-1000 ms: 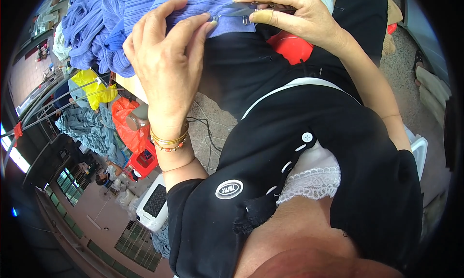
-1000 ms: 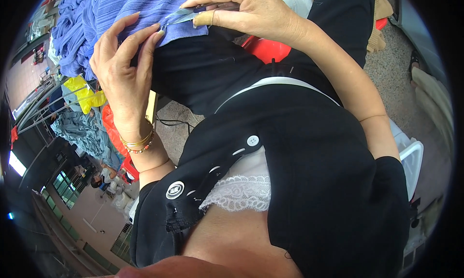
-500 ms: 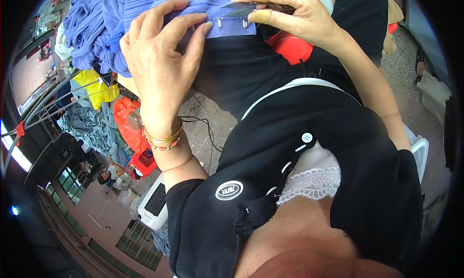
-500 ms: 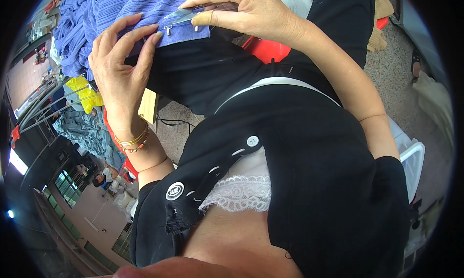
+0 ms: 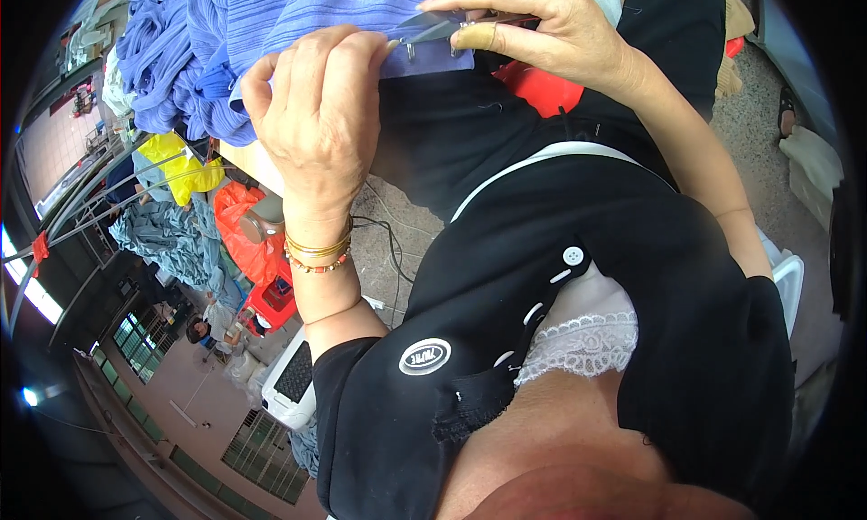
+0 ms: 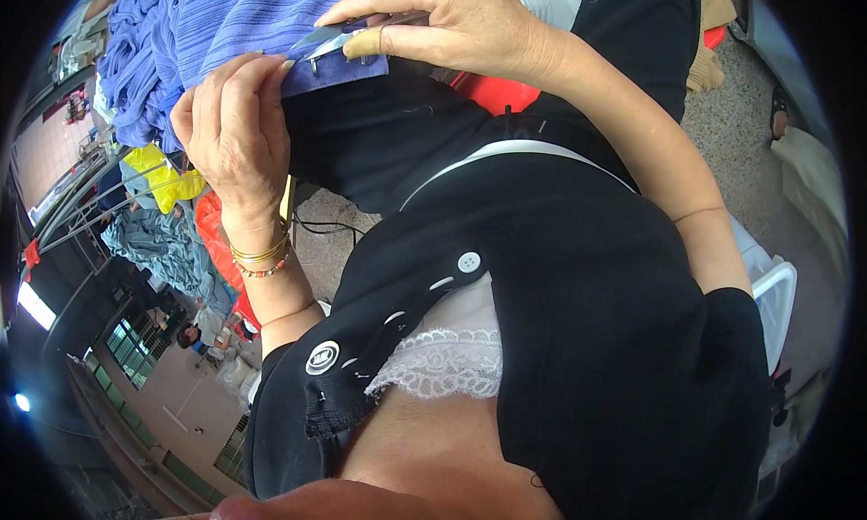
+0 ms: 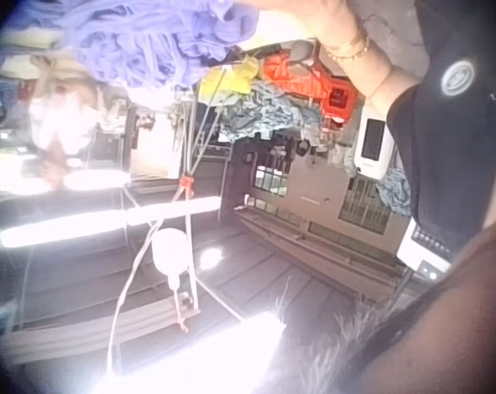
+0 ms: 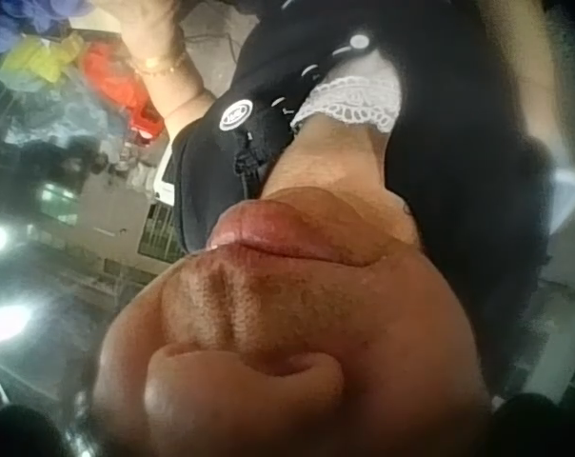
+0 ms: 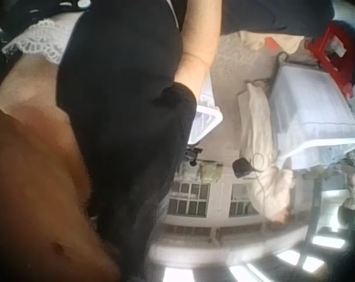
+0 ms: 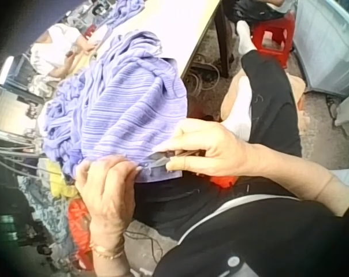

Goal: Trimming loose threads and inspecting fasteners on blue garments in a textile workshop.

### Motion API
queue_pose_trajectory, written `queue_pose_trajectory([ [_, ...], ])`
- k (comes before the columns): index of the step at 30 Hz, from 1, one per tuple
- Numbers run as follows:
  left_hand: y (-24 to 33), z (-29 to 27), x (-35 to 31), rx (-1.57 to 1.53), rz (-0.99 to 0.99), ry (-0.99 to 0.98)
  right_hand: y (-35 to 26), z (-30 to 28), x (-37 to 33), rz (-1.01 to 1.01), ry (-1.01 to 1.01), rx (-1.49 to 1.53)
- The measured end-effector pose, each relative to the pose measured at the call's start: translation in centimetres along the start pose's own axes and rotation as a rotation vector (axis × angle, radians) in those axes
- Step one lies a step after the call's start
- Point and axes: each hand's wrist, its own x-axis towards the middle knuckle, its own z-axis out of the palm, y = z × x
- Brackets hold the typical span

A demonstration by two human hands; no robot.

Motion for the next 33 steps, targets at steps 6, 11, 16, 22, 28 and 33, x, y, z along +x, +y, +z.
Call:
queue_pose_trajectory([
  [6,-0.2,-0.1,0.0,-0.041,-0.061,-0.014,2.4,0.6,0.5,-0.224,0.026,-0.101],
  [11,-0.5,0.0,0.0,-0.157,-0.085,0.033,3.6,0.8,0.6,-0.477,0.129,-0.188],
  [16,-0.5,0.1,-0.6,-0.221,-0.123,0.09,3.3,1.1,1.1,-0.541,0.178,-0.277],
  [22,-0.9,-0.1,-0.5,-0.245,-0.087,0.077,3.3,1.3,1.2,-0.61,0.208,-0.359],
  [28,-0.7,-1.5,0.4,-0.141,-0.065,-0.144,0.0,0.2,1.1,-0.17,0.011,-0.336],
  [33,0.4,-2.0,1.4,-0.084,-0.089,-0.197,1.7,0.1,-0.1,-0.089,0.086,-0.188],
])
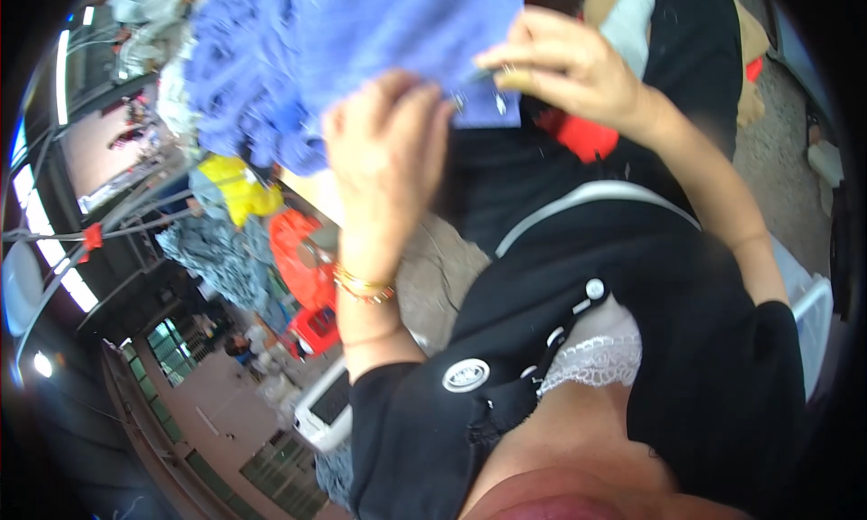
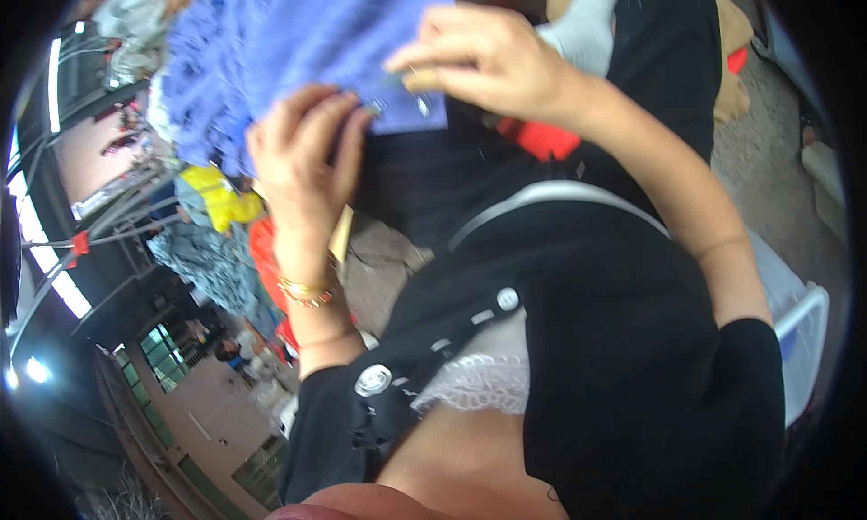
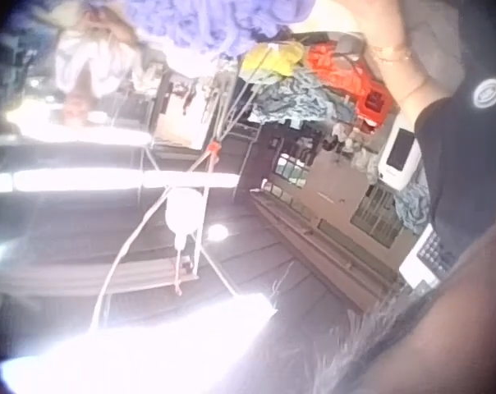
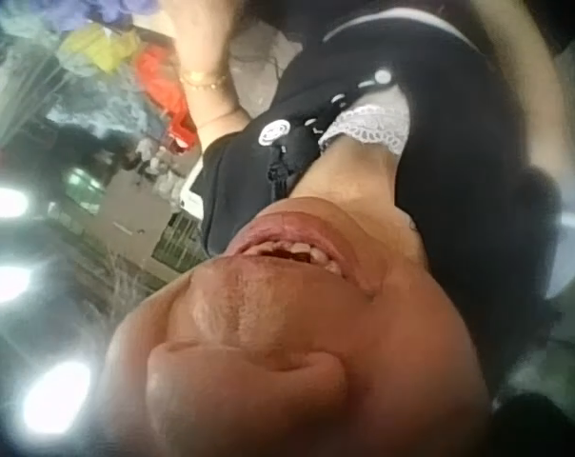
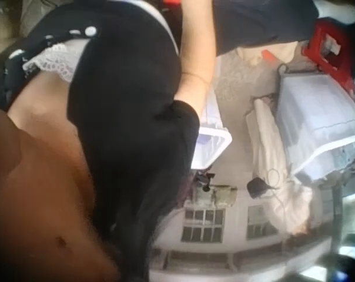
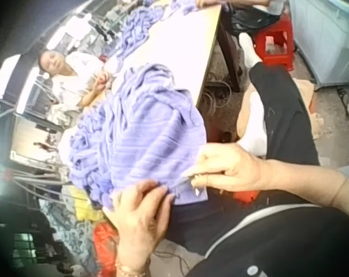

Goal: Trimming loose threads and inspecting fasteners on blue garments in a textile workshop.

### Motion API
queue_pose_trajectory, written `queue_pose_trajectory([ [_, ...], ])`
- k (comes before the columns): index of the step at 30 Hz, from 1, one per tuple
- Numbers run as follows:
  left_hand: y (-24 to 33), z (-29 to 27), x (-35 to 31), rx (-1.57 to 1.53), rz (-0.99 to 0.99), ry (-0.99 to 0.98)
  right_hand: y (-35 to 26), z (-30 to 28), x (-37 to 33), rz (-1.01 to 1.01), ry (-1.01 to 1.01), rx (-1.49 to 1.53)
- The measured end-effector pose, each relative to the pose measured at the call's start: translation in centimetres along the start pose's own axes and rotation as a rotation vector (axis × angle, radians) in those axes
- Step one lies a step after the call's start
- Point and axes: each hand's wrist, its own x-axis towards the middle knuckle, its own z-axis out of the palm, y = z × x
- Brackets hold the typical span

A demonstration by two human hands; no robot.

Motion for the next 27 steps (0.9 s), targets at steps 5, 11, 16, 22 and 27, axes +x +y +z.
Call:
queue_pose_trajectory([
  [5,0.0,0.1,0.4,0.078,0.047,-0.023,-0.3,-0.1,-0.5,0.121,0.016,0.211],
  [11,0.3,0.7,-0.2,-0.068,-0.035,0.105,-0.7,-0.7,-1.0,0.179,0.08,0.255],
  [16,-0.6,0.9,0.1,-0.261,-0.191,0.354,-0.7,-0.6,0.0,0.097,0.066,0.187],
  [22,-1.1,0.3,-0.7,-0.725,-0.456,0.728,-1.5,-0.7,0.5,0.105,0.001,0.222],
  [27,-0.2,0.7,-1.6,-0.165,-0.159,0.349,-1.1,-0.6,-0.1,0.131,0.03,0.244],
])
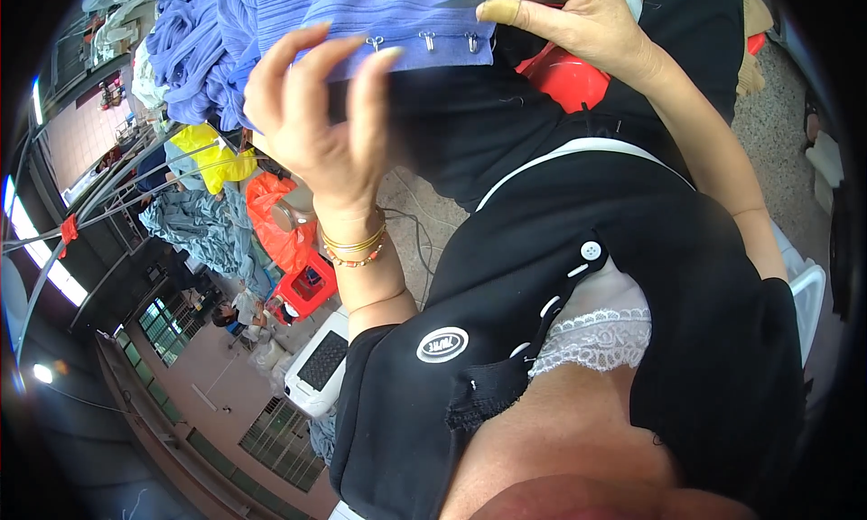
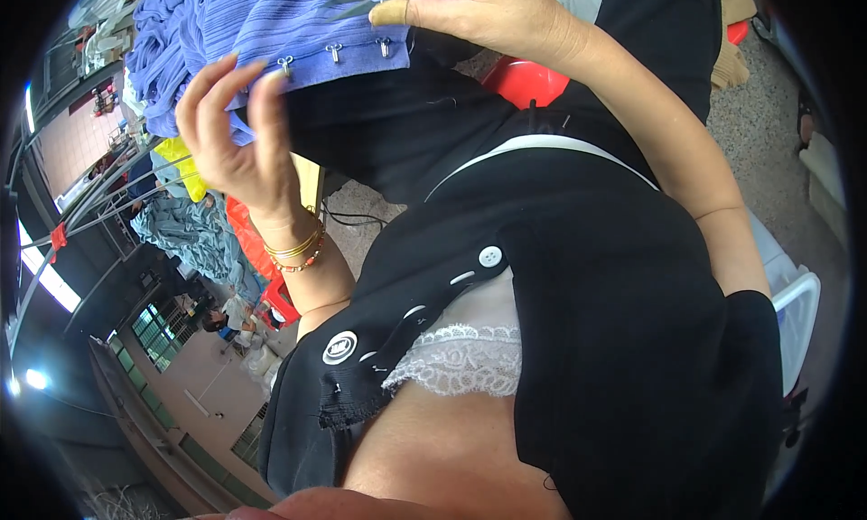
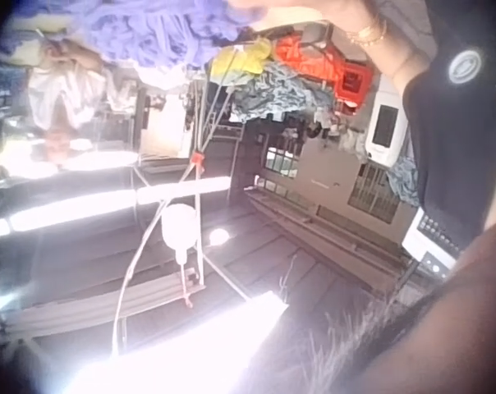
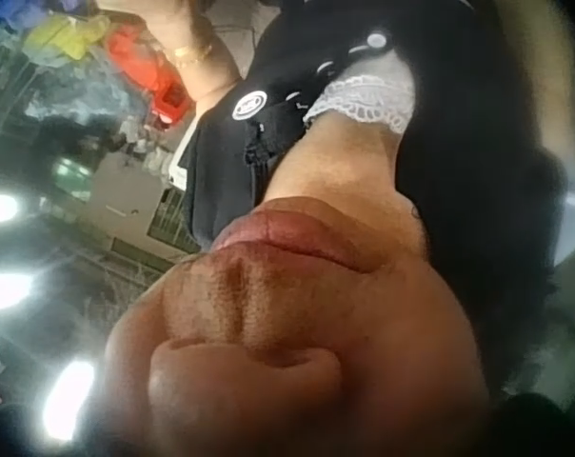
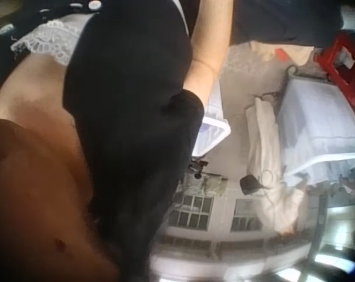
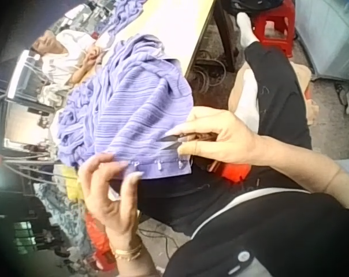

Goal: Trimming loose threads and inspecting fasteners on blue garments in a textile workshop.

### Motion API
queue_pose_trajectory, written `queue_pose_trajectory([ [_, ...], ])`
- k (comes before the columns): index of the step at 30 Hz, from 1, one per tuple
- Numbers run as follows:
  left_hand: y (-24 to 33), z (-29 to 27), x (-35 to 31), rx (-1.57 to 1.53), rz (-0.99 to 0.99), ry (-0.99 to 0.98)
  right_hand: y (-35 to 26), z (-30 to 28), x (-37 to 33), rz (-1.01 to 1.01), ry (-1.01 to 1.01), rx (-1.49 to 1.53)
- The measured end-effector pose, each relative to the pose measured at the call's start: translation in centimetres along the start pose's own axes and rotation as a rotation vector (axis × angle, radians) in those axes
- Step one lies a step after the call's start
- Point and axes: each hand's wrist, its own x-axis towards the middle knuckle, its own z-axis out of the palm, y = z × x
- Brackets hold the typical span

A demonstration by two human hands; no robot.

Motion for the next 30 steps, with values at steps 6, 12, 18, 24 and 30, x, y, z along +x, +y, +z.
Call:
queue_pose_trajectory([
  [6,0.1,0.9,0.0,0.183,0.101,-0.147,0.2,-0.1,-0.4,0.023,0.018,-0.06],
  [12,-0.5,0.8,-0.1,0.161,0.02,-0.203,0.8,-0.1,-1.0,0.099,0.073,0.088],
  [18,-1.6,-0.3,-0.5,0.008,-0.023,-0.095,0.3,0.3,-0.7,0.072,0.05,0.01],
  [24,-3.8,-3.0,-2.1,0.068,-0.166,-0.014,-1.2,0.2,0.0,0.077,0.004,-0.044],
  [30,-4.0,-3.1,-2.5,0.013,-0.223,-0.05,-1.8,0.7,1.5,0.005,-0.043,-0.045],
])
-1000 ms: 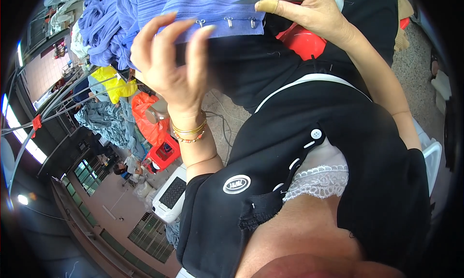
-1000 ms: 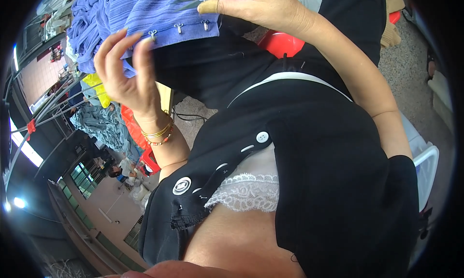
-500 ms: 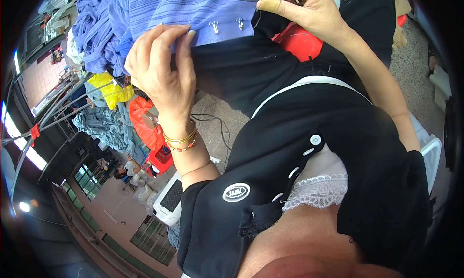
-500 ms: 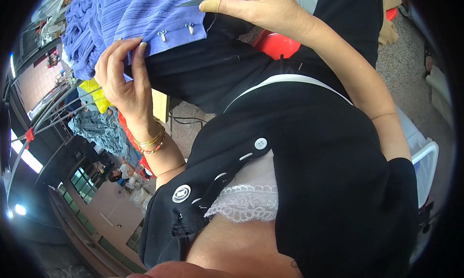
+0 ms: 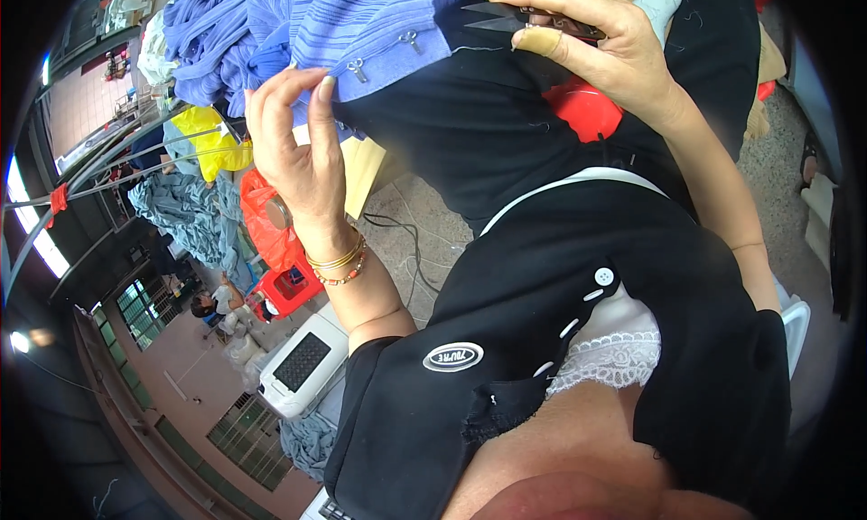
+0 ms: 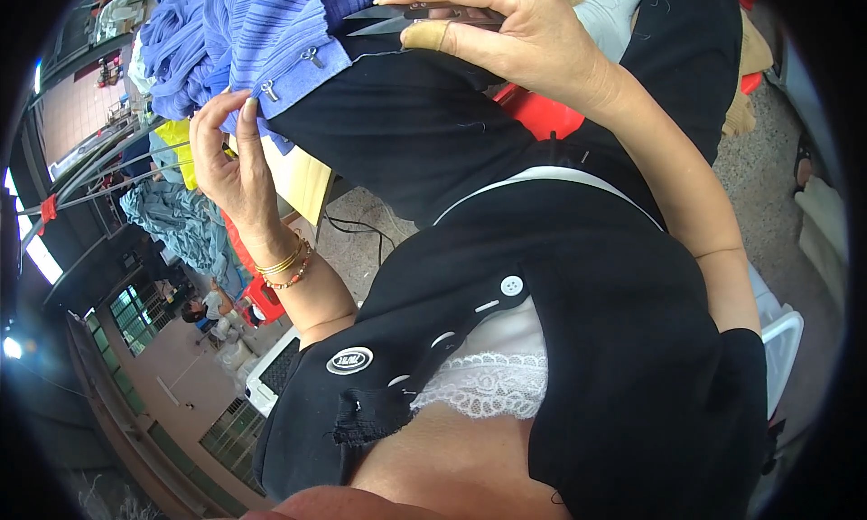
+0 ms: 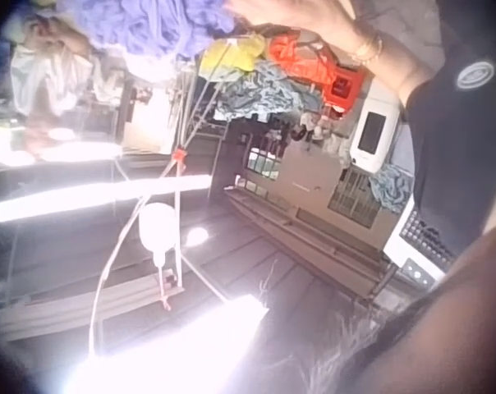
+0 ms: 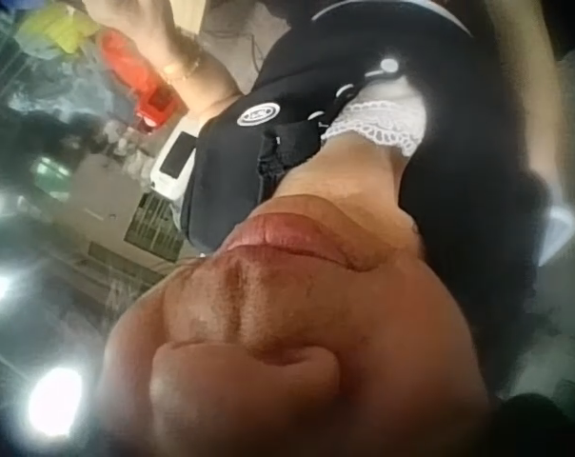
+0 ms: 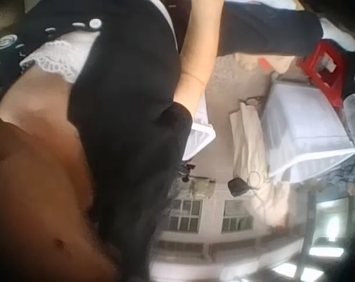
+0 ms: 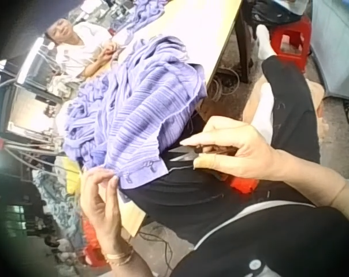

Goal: Trimming loose threads and inspecting fasteners on blue garments in a textile workshop.

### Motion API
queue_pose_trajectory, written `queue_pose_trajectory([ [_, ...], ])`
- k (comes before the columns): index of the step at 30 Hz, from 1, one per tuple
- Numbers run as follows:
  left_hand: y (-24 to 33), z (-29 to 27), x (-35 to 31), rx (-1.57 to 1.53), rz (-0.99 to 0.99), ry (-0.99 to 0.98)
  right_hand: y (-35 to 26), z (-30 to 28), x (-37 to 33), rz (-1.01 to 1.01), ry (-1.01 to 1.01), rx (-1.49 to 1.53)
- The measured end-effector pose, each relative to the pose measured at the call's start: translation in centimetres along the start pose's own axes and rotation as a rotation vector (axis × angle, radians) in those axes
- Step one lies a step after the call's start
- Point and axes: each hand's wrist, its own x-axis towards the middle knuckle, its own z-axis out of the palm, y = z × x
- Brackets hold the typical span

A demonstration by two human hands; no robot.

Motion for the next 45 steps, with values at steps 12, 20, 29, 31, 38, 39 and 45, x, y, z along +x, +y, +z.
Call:
queue_pose_trajectory([
  [12,4.4,2.2,1.6,0.016,0.284,0.014,0.8,1.2,0.9,-0.024,0.002,0.029],
  [20,4.3,2.4,4.0,0.055,0.277,-0.164,6.5,2.7,2.4,-0.727,0.204,0.275],
  [29,2.6,3.2,3.3,0.176,0.355,-0.08,-1.9,0.5,1.1,-0.12,0.053,-0.177],
  [31,2.3,3.5,3.2,0.104,0.324,-0.037,-1.9,0.6,1.4,-0.147,0.048,-0.222],
  [38,2.0,3.4,3.2,0.043,0.334,-0.041,-2.8,0.2,2.2,-0.162,-0.053,-0.414],
  [39,2.0,3.4,3.2,0.053,0.349,-0.04,-2.9,0.2,2.2,-0.161,-0.053,-0.415],
  [45,3.1,2.8,4.1,0.111,0.409,-0.076,2.2,1.6,3.4,-0.679,0.149,-0.287],
])
